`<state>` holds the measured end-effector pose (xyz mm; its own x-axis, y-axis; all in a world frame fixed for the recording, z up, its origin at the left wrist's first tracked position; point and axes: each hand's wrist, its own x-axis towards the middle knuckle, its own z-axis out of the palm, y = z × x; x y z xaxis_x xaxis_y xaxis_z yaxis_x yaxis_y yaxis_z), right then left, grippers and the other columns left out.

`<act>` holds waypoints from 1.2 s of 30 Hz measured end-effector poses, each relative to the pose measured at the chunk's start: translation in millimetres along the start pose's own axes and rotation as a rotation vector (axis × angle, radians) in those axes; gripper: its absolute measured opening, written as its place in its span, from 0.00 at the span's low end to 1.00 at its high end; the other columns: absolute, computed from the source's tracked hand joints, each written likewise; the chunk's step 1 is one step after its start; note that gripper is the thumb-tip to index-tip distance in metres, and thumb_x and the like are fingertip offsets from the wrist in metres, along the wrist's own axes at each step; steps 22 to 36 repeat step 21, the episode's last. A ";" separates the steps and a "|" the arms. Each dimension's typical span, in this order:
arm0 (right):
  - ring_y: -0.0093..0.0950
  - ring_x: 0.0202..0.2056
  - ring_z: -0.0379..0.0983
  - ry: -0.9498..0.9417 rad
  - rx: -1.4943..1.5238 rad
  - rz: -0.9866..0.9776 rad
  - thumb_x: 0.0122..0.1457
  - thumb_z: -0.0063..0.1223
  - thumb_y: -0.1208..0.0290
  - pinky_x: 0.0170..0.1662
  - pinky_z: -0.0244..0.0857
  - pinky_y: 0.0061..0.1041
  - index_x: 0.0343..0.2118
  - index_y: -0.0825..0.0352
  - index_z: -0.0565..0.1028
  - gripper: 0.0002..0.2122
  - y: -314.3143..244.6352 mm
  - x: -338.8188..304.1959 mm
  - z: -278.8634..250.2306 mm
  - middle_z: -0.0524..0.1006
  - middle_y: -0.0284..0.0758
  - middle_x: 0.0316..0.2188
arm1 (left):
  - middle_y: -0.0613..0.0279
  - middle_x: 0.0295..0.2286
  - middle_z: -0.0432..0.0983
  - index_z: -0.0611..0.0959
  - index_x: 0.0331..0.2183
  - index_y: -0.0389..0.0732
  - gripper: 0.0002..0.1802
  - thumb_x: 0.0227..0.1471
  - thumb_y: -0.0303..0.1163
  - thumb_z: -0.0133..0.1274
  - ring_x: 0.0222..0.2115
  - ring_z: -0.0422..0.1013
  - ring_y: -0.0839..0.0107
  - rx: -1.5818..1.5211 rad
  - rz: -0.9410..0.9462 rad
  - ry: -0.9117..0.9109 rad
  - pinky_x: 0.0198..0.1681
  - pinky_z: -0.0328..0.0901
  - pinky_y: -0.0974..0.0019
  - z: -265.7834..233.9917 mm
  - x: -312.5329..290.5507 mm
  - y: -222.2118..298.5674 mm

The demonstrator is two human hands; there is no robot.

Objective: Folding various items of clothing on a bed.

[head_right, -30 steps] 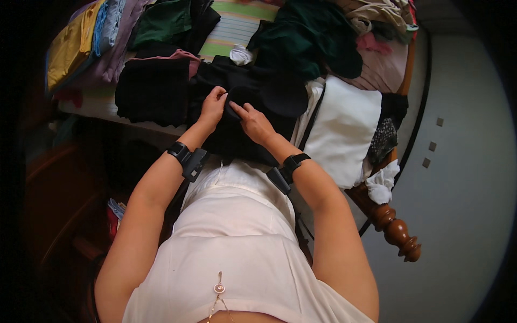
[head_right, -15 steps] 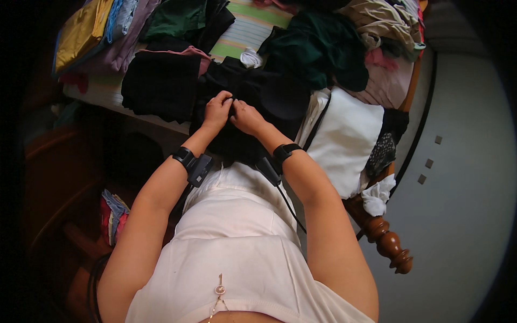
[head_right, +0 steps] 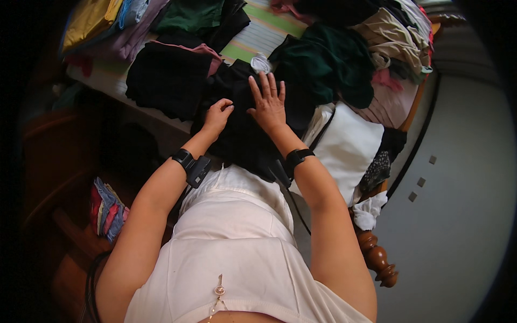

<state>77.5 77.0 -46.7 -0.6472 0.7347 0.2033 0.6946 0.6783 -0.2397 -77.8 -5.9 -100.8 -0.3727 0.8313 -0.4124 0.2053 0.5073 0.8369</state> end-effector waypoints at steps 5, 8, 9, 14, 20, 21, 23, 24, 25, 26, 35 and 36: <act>0.33 0.48 0.69 -0.371 -0.006 0.125 0.42 0.63 0.62 0.56 0.54 0.37 0.48 0.59 0.70 0.26 23.7 12.1 16.0 0.74 0.39 0.40 | 0.69 0.26 0.74 0.79 0.33 0.37 0.06 0.51 0.28 0.54 0.28 0.68 0.79 -0.263 -0.081 0.015 0.34 0.62 0.75 -4.6 3.4 3.8; 0.36 0.40 0.73 -0.406 0.297 0.081 0.48 0.59 0.67 0.48 0.62 0.33 0.42 0.64 0.73 0.17 34.1 16.4 12.4 0.75 0.39 0.34 | 0.70 0.25 0.73 0.79 0.32 0.38 0.05 0.51 0.28 0.53 0.28 0.67 0.80 -0.318 -0.156 0.016 0.33 0.62 0.76 -8.0 6.4 2.6; 0.37 0.40 0.73 -0.390 0.581 0.050 0.49 0.58 0.69 0.46 0.64 0.31 0.40 0.65 0.73 0.15 35.8 18.7 8.6 0.75 0.39 0.34 | 0.70 0.25 0.73 0.79 0.32 0.38 0.05 0.51 0.28 0.53 0.28 0.67 0.80 -0.321 -0.157 0.018 0.33 0.62 0.76 -7.8 6.9 3.2; 0.36 0.42 0.70 -0.511 0.955 -0.078 0.51 0.55 0.76 0.47 0.63 0.27 0.38 0.68 0.71 0.11 12.0 19.9 23.2 0.72 0.39 0.35 | 0.70 0.26 0.72 0.78 0.34 0.39 0.06 0.51 0.27 0.53 0.28 0.67 0.81 -0.547 -0.253 -0.100 0.33 0.62 0.76 -4.1 10.3 1.3; 0.37 0.44 0.70 -0.266 0.802 -0.017 0.50 0.56 0.74 0.42 0.68 0.30 0.34 0.63 0.72 0.09 -1.1 4.9 42.2 0.66 0.39 0.47 | 0.69 0.30 0.73 0.78 0.35 0.39 0.05 0.53 0.25 0.50 0.32 0.68 0.81 -0.338 -0.153 -0.072 0.37 0.62 0.77 -9.0 6.9 10.8; 0.36 0.46 0.70 -0.248 0.808 -0.020 0.50 0.56 0.73 0.44 0.68 0.31 0.36 0.62 0.71 0.10 -0.7 3.6 43.1 0.63 0.38 0.51 | 0.69 0.30 0.73 0.77 0.36 0.39 0.06 0.53 0.26 0.51 0.33 0.68 0.80 -0.367 -0.146 -0.065 0.38 0.62 0.77 -8.8 4.3 12.7; 0.36 0.46 0.70 -0.248 0.808 -0.020 0.50 0.56 0.73 0.44 0.68 0.31 0.36 0.62 0.71 0.10 -0.7 3.6 43.1 0.63 0.38 0.51 | 0.69 0.30 0.73 0.77 0.36 0.39 0.06 0.53 0.26 0.51 0.33 0.68 0.80 -0.367 -0.146 -0.065 0.38 0.62 0.77 -8.8 4.3 12.7; 0.36 0.46 0.70 -0.248 0.808 -0.020 0.50 0.56 0.73 0.44 0.68 0.31 0.36 0.62 0.71 0.10 -0.7 3.6 43.1 0.63 0.38 0.51 | 0.69 0.30 0.73 0.77 0.36 0.39 0.06 0.53 0.26 0.51 0.33 0.68 0.80 -0.367 -0.146 -0.065 0.38 0.62 0.77 -8.8 4.3 12.7; 0.36 0.46 0.70 -0.248 0.808 -0.020 0.50 0.56 0.73 0.44 0.68 0.31 0.36 0.62 0.71 0.10 -0.7 3.6 43.1 0.63 0.38 0.51 | 0.69 0.30 0.73 0.77 0.36 0.39 0.06 0.53 0.26 0.51 0.33 0.68 0.80 -0.367 -0.146 -0.065 0.38 0.62 0.77 -8.8 4.3 12.7; 0.36 0.46 0.70 -0.248 0.808 -0.020 0.50 0.56 0.73 0.44 0.68 0.31 0.36 0.62 0.71 0.10 -0.7 3.6 43.1 0.63 0.38 0.51 | 0.69 0.30 0.73 0.77 0.36 0.39 0.06 0.53 0.26 0.51 0.33 0.68 0.80 -0.367 -0.146 -0.065 0.38 0.62 0.77 -8.8 4.3 12.7; 0.36 0.46 0.70 -0.248 0.808 -0.020 0.50 0.56 0.73 0.44 0.68 0.31 0.36 0.62 0.71 0.10 -0.7 3.6 43.1 0.63 0.38 0.51 | 0.69 0.30 0.73 0.77 0.36 0.39 0.06 0.53 0.26 0.51 0.33 0.68 0.80 -0.367 -0.146 -0.065 0.38 0.62 0.77 -8.8 4.3 12.7; 0.36 0.46 0.70 -0.248 0.808 -0.020 0.50 0.56 0.73 0.44 0.68 0.31 0.36 0.62 0.71 0.10 -0.7 3.6 43.1 0.63 0.38 0.51 | 0.69 0.30 0.73 0.77 0.36 0.39 0.06 0.53 0.26 0.51 0.33 0.68 0.80 -0.367 -0.146 -0.065 0.38 0.62 0.77 -8.8 4.3 12.7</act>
